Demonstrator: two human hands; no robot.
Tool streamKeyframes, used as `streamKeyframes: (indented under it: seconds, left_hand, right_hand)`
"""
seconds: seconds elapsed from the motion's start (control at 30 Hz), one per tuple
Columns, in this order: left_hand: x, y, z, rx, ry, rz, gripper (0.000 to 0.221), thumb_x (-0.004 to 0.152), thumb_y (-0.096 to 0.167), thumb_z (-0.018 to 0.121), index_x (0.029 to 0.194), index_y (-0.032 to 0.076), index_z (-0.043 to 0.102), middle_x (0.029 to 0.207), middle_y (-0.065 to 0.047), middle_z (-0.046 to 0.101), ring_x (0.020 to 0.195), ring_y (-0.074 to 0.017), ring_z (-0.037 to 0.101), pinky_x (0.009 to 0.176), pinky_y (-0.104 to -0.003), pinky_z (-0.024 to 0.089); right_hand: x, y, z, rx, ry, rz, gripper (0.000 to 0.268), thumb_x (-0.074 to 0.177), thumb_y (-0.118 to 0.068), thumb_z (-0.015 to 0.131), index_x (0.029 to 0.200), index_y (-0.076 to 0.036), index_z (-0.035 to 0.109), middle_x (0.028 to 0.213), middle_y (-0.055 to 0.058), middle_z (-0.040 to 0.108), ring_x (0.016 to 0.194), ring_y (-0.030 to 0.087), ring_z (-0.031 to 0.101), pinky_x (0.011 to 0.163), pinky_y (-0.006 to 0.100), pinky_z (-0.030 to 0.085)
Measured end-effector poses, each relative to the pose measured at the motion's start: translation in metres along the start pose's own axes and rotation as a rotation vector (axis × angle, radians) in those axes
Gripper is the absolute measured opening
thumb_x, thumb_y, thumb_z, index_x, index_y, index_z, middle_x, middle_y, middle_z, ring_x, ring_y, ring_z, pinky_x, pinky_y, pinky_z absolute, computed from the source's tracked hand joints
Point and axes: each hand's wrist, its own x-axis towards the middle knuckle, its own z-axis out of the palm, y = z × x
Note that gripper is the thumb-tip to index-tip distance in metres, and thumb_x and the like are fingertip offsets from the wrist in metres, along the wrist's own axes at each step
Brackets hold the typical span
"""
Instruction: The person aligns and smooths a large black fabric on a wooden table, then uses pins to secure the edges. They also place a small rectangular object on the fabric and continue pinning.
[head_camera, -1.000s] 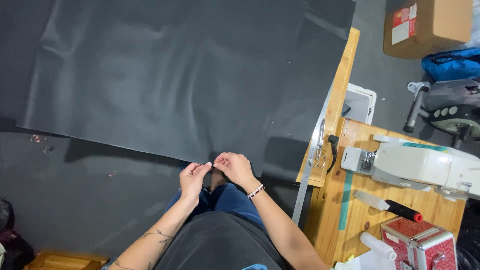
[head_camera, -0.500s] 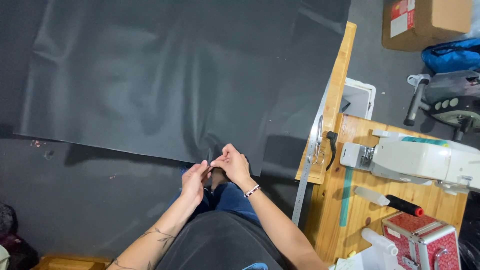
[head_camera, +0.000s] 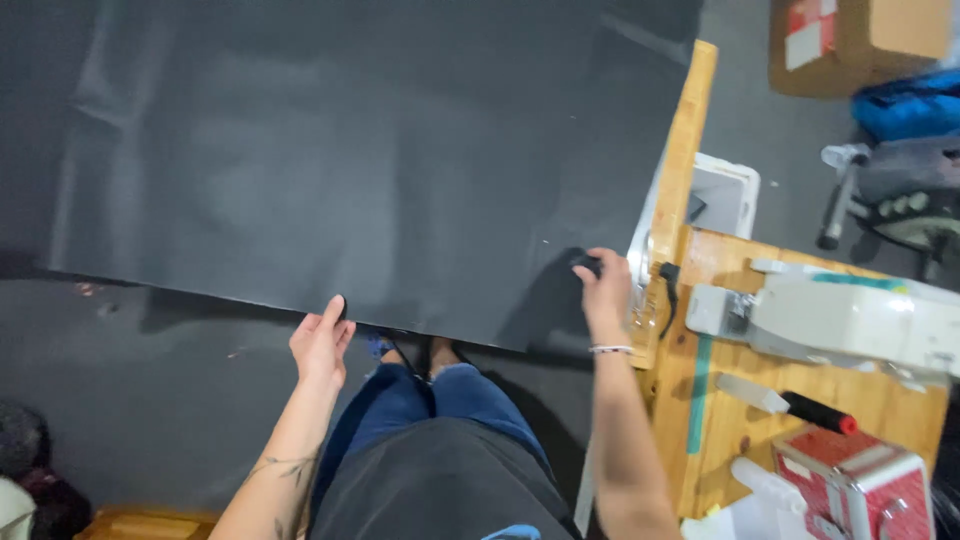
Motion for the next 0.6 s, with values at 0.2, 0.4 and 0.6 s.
streamKeyframes:
  seconds: [0.2, 0.4, 0.6]
  left_hand:
    - [0.063, 0.025, -0.034, 0.018, 0.239, 0.169, 0.035, 0.081, 0.018, 0.088, 0.086, 0.006, 0.055, 0.076, -0.003, 0.051, 0.062, -0.0157, 0.068, 0.075, -0.030, 0.066]
    - [0.079, 0.035, -0.049, -0.070, 0.294, 0.156, 0.077, 0.077, 0.022, 0.092, 0.135, -0.008, 0.050, 0.114, -0.020, 0.059, 0.075, -0.0191, 0.071, 0.074, -0.033, 0.066]
    - [0.076, 0.008, -0.053, -0.167, 0.172, 0.004, 0.087, 0.080, 0.025, 0.091, 0.144, -0.006, 0.042, 0.135, -0.023, 0.050, 0.100, -0.0297, 0.071, 0.091, -0.039, 0.061]
  right_hand:
    - [0.034, 0.057, 0.019, -0.149, -0.211, -0.115, 0.018, 0.088, -0.032, 0.078, 0.092, -0.017, 0.069, 0.094, 0.007, 0.056, 0.096, 0.036, 0.067, 0.091, 0.042, 0.053]
    - [0.033, 0.075, 0.030, -0.335, -0.251, -0.076, 0.021, 0.102, -0.031, 0.070, 0.099, -0.010, 0.069, 0.092, 0.017, 0.064, 0.097, 0.042, 0.068, 0.089, 0.048, 0.054]
    - [0.040, 0.083, 0.043, -0.075, 0.044, 0.041, 0.018, 0.093, -0.016, 0.082, 0.101, -0.011, 0.067, 0.082, 0.007, 0.072, 0.068, 0.022, 0.070, 0.067, 0.031, 0.054]
